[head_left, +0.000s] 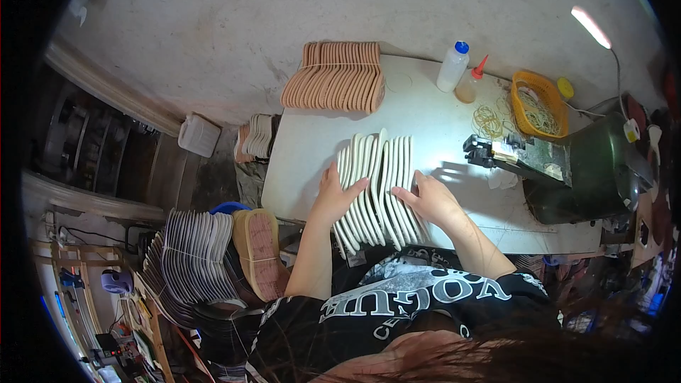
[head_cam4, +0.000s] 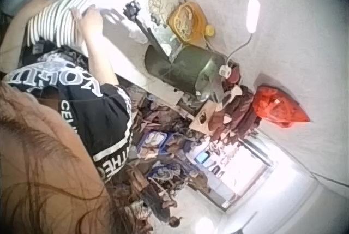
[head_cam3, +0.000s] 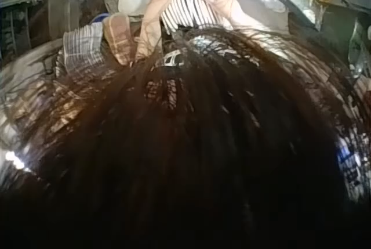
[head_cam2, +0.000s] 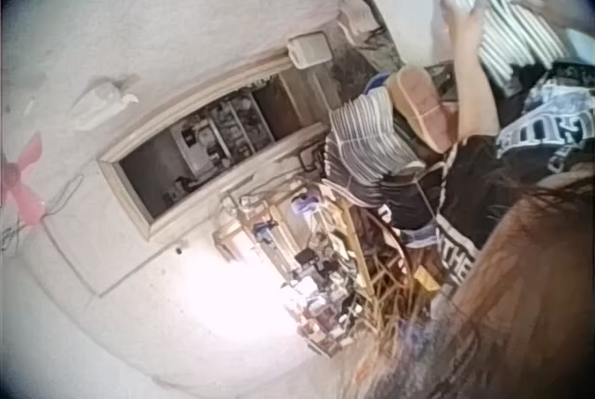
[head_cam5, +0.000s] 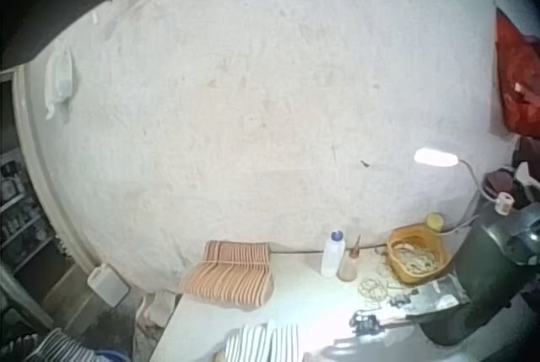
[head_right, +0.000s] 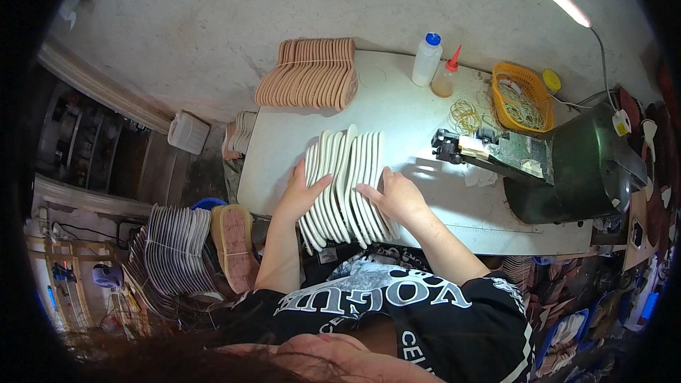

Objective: The recorder sorts, stacks, and moves piles of shoe soles in a manufacturing environment.

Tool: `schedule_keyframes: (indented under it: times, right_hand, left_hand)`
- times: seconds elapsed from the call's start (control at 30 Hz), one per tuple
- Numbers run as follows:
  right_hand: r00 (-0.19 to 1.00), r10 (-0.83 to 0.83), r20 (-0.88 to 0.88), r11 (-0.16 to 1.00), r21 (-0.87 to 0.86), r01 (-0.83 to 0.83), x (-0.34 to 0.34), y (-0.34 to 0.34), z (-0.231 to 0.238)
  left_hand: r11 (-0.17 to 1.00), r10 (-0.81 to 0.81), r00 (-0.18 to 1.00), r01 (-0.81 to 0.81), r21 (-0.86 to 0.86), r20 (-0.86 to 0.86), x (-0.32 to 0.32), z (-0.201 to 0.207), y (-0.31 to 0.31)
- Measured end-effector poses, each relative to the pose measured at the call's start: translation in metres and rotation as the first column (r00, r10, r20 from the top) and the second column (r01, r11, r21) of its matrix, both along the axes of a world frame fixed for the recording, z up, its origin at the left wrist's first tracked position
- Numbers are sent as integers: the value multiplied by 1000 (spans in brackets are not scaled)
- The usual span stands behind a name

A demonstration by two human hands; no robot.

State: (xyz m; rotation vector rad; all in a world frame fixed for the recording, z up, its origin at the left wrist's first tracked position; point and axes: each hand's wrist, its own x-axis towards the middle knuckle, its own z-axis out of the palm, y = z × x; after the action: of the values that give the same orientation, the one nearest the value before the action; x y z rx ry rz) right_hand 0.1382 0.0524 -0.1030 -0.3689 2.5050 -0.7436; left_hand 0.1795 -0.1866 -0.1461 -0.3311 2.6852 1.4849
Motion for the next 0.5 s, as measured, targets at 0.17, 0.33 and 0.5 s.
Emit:
schedule_keyframes:
  times: [0.17,0.33,0.5]
  right_hand:
    - [998,-63,6,975,-215,63,0,4,-7]
    - [906,-326,269,688,-590,423,6,-14,-48]
    - [883,-163,440,560,-696,450,5,0,-49]
  left_hand:
    - [1000,3,1000,-4,27,30,-22,14,8]
    - [990,2,998,-10,-138,-59,-21,11,42]
    - [979,-12,986,45,-200,164,-24,25,10]
